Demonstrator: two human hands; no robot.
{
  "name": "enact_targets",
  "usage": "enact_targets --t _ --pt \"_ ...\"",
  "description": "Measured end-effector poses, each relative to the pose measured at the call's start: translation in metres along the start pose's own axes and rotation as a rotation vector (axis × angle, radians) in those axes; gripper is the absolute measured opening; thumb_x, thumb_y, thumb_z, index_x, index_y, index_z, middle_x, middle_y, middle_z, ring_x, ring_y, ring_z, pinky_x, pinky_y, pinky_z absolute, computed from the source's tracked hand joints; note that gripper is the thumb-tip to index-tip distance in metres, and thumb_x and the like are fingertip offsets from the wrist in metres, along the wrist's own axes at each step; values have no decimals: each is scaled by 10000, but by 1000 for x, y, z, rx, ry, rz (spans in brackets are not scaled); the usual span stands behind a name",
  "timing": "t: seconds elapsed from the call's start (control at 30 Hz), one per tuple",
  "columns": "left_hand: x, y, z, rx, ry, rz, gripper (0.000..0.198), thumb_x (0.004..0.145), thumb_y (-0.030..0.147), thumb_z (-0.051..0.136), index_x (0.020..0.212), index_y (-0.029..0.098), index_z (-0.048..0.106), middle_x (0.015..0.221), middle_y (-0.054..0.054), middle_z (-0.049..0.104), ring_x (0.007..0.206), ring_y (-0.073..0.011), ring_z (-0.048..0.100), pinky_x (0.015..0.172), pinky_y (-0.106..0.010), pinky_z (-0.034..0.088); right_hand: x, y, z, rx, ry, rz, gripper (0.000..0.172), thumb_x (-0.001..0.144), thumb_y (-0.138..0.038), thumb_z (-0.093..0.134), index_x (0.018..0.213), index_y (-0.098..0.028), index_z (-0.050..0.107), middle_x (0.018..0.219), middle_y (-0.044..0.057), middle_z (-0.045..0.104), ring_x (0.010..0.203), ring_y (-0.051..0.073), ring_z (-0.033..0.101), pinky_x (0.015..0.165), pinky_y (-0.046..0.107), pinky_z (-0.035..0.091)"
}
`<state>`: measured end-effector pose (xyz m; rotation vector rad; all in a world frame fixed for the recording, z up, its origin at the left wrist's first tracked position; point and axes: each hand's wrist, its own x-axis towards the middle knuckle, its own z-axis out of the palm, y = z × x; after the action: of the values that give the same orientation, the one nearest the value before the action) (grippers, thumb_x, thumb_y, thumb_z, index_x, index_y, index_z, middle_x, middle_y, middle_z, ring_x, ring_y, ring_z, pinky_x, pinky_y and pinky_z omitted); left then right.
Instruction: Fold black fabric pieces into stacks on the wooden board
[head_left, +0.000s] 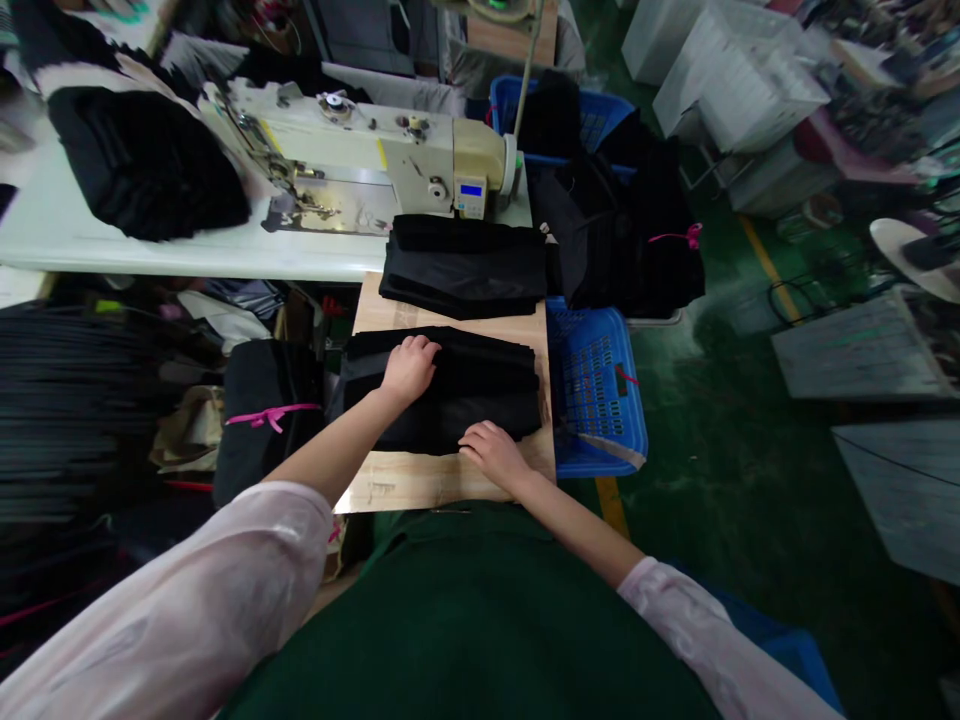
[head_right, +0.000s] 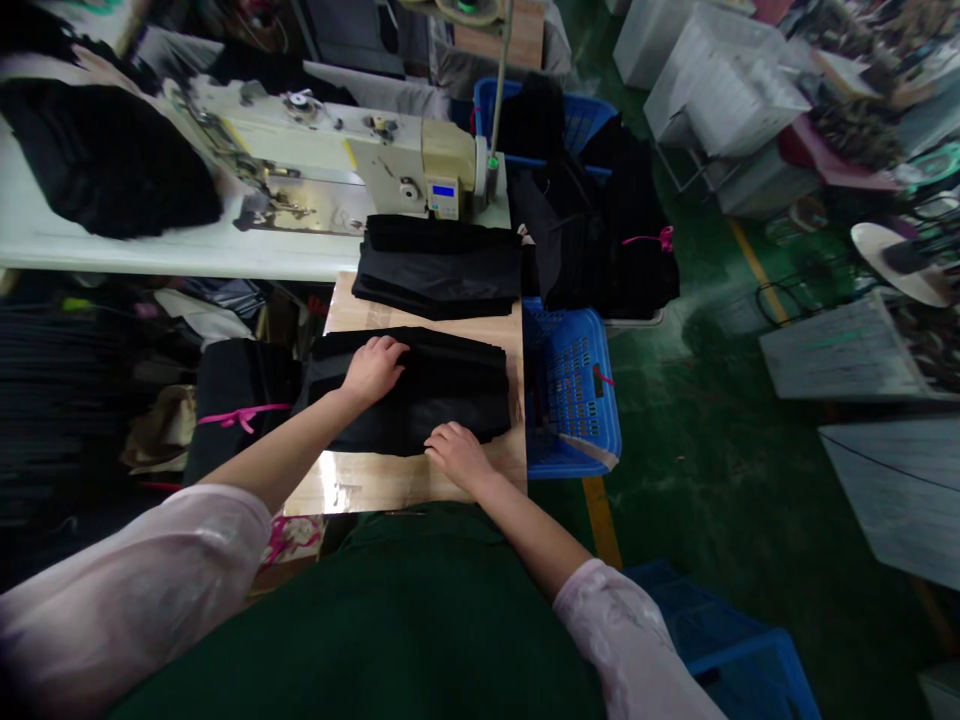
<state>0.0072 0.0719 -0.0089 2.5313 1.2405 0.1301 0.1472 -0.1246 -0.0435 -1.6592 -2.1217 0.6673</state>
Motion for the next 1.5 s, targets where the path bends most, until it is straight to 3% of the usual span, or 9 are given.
enact_targets --t 0.1,0.2,0.27,0.4,0.7,0.87,1.03,1.33,1.5 --pt "-26 4 13 -211 -7 29 253 828 177 553 1067 165 633 1045 -109 631 966 -241 590 852 -357 481 3 4 -1 13 -15 -39 133 916 -235 585 917 -165 699 943 57 660 902 188 546 819 311 461" --pt "-61 -1 28 -535 -281 93 177 861 289 550 919 176 673 862 -43 658 778 -172 616 748 -286 497 4 8 -5 3 -34 -94 148 918 -248 582 946 -158 697 951 71 657 904 193 546 807 314 457" --pt "-81 -6 34 -650 -383 136 220 856 344 564 844 167 694 847 -48 659 795 -166 622 766 -279 495 6 9 -6 5 -47 -109 154 926 -234 565 941 -156 696 941 76 657 896 194 547 796 313 454" --pt "-99 -14 36 -763 -394 149 263 832 394 602 911 172 720 946 -70 656 903 -174 620 859 -300 481 10 11 -8 135 -49 -51 166 938 -182 534 875 -164 687 913 49 672 864 165 564 824 292 447" --pt "-94 -7 43 -729 -429 -27 247 743 396 646 821 167 700 861 -50 645 780 -179 622 748 -290 484 15 9 -11 170 -42 138 127 931 -149 509 947 -176 632 894 49 655 861 172 569 798 297 451" --pt "-86 -5 41 -697 -457 -138 266 774 397 574 828 165 692 833 -51 698 775 -193 627 743 -289 462 8 -5 -14 32 63 -6 106 895 -158 559 958 -182 641 1074 87 600 1041 211 510 892 355 420" --pt "-83 -6 39 -716 -491 -115 276 761 402 566 841 163 680 839 -51 711 766 -193 625 737 -284 455 4 -5 -13 -59 3 -30 101 850 -253 668 924 -189 693 1086 85 599 1051 231 497 875 380 414" --pt "-87 -7 36 -779 -467 -99 355 808 483 544 827 154 677 793 -38 682 742 -174 600 712 -280 461 13 3 -7 93 -18 126 154 940 -190 526 869 -181 663 951 43 640 899 163 560 842 299 427" --pt "-88 -8 30 -820 -474 1 361 779 504 608 859 164 700 841 -43 669 772 -168 607 726 -275 474 15 -1 -8 87 -17 166 141 938 -170 506 883 -176 635 947 54 638 895 173 568 830 301 439"
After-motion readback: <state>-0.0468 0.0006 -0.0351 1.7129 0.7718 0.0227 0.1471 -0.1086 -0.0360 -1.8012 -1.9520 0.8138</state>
